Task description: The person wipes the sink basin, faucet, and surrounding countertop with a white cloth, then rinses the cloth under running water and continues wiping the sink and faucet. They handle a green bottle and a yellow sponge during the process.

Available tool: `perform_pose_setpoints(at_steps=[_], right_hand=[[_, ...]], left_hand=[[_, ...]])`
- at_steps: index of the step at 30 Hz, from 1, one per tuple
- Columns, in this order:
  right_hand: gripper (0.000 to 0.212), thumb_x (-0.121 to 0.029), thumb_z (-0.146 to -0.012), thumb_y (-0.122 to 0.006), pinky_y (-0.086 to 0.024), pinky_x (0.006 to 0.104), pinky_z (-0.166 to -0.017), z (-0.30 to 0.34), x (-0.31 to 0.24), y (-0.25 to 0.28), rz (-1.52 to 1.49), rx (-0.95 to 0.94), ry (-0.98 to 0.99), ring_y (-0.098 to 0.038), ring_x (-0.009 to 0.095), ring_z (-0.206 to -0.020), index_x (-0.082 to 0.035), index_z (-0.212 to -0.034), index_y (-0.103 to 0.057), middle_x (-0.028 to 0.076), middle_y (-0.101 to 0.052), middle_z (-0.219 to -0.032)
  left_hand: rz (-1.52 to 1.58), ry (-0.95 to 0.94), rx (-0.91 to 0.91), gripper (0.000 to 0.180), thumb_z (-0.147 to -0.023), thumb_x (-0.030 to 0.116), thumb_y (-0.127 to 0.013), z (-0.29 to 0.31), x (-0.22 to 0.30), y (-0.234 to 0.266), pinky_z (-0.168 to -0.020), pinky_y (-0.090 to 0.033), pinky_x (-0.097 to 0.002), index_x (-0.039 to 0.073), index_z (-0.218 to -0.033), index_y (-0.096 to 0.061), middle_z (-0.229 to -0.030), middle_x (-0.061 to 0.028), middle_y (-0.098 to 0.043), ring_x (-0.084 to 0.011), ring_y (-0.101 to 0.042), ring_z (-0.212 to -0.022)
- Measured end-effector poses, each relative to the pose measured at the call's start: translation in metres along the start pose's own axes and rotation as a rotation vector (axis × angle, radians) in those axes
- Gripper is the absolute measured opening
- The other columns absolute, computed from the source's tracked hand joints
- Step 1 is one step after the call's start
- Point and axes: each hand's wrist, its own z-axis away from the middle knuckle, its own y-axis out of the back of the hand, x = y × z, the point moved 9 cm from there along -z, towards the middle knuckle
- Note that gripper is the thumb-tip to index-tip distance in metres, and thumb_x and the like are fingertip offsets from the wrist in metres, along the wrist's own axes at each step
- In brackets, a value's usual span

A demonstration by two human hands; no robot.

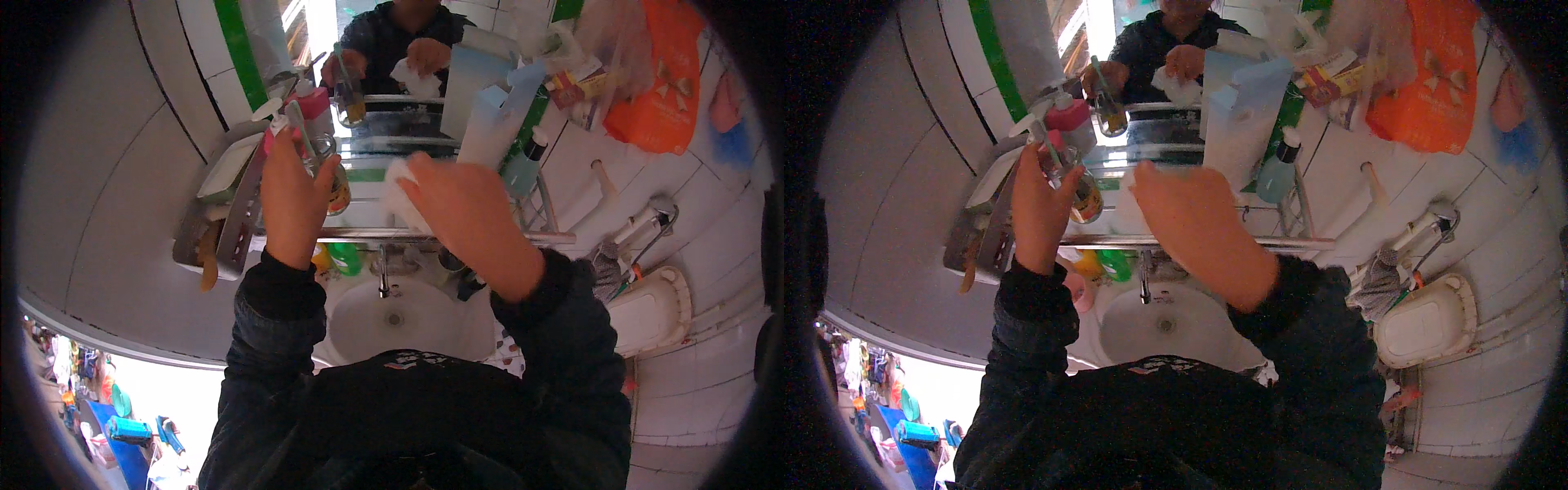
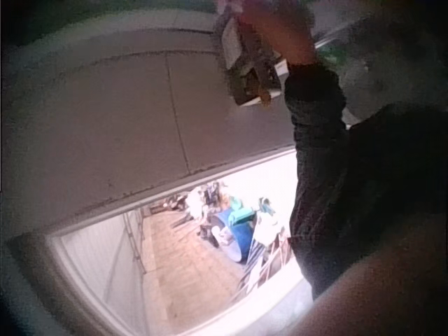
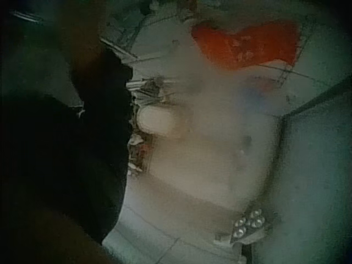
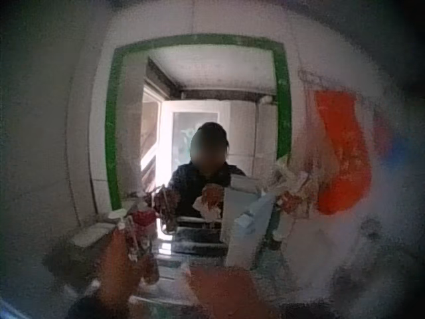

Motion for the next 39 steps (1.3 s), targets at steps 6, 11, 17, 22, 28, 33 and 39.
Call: perform_pose_setpoints(at_steps=[6, 11, 17, 22, 28, 33, 39], right_hand=[[0.007, -0.017, -0.083, -0.063, -0.050, 0.0413, -0.052, -0.076, 0.015, -0.091, 0.347, 0.114, -0.003, -0.069, 0.026, -0.066, -0.009, -0.084, -0.062, 0.008, -0.068, -0.069], [0.005, -0.012, -0.079, -0.065, -0.051, 0.0400, -0.057, -0.063, 0.022, -0.154, 0.516, -0.108, 0.031, -0.070, 0.025, -0.075, -0.011, -0.081, -0.069, 0.007, -0.069, -0.076], [0.023, -0.004, -0.078, -0.065, -0.053, 0.0432, -0.076, -0.050, 0.028, -0.157, 0.195, -0.423, 0.057, -0.069, 0.035, -0.084, -0.005, -0.101, -0.067, 0.014, -0.069, -0.088], [0.030, -0.008, -0.083, -0.064, -0.051, 0.0429, -0.082, -0.046, 0.023, -0.119, -0.386, -0.511, 0.093, -0.064, 0.038, -0.096, -0.006, -0.113, -0.064, 0.019, -0.067, -0.103], [0.035, -0.007, -0.083, -0.064, -0.051, 0.0437, -0.085, -0.089, 0.016, -0.097, -0.365, -0.110, -0.028, -0.064, 0.038, -0.099, -0.009, -0.118, -0.063, 0.019, -0.067, -0.107], [0.040, -0.007, -0.084, -0.059, -0.053, 0.0454, -0.084, -0.084, -0.017, -0.159, -0.150, -0.346, 0.134, -0.065, 0.038, -0.098, -0.013, -0.124, -0.061, 0.018, -0.067, -0.108], [0.047, 0.001, -0.085, -0.050, -0.051, 0.0438, -0.088, -0.056, -0.019, -0.172, -0.336, -0.573, 0.023, -0.064, 0.036, -0.105, -0.013, -0.128, -0.060, 0.018, -0.067, -0.113]], left_hand=[[0.199, 0.001, 0.058, 0.065, -0.076, 0.013, -0.080, 0.013, -0.018, -0.008, -0.093, -0.046, -0.0403, -0.002, -0.130, -0.047, -0.117, -0.0210, -0.059, -0.0356, -0.058, -0.109], [0.274, 0.049, -0.009, 0.069, -0.074, 0.011, -0.081, 0.024, -0.026, -0.015, -0.095, -0.045, -0.0399, -0.003, -0.131, -0.046, -0.122, -0.0221, -0.057, -0.0358, -0.057, -0.111], [0.399, 0.105, -0.197, 0.067, -0.072, 0.011, -0.081, 0.028, -0.034, -0.025, -0.090, -0.048, -0.0404, -0.003, -0.129, -0.047, -0.114, -0.0219, -0.061, -0.0362, -0.061, -0.104], [0.476, 0.114, -0.159, 0.065, -0.073, 0.012, -0.080, 0.030, -0.044, -0.026, -0.088, -0.049, -0.0407, -0.003, -0.128, -0.048, -0.111, -0.0217, -0.062, -0.0367, -0.062, -0.102], [0.533, 0.151, 0.023, 0.058, -0.076, 0.016, -0.079, 0.037, -0.048, -0.011, -0.087, -0.048, -0.0394, -0.002, -0.123, -0.050, -0.109, -0.0186, -0.062, -0.0320, -0.062, -0.100], [0.643, 0.151, 0.027, 0.055, -0.077, 0.017, -0.079, 0.040, -0.050, -0.008, -0.088, -0.047, -0.0369, -0.002, -0.120, -0.049, -0.110, -0.0160, -0.060, -0.0256, -0.060, -0.099], [0.640, 0.147, 0.072, 0.057, -0.078, 0.016, -0.079, 0.046, -0.055, -0.004, -0.089, -0.046, -0.0360, -0.002, -0.122, -0.048, -0.110, -0.0140, -0.060, -0.0241, -0.059, -0.099]])
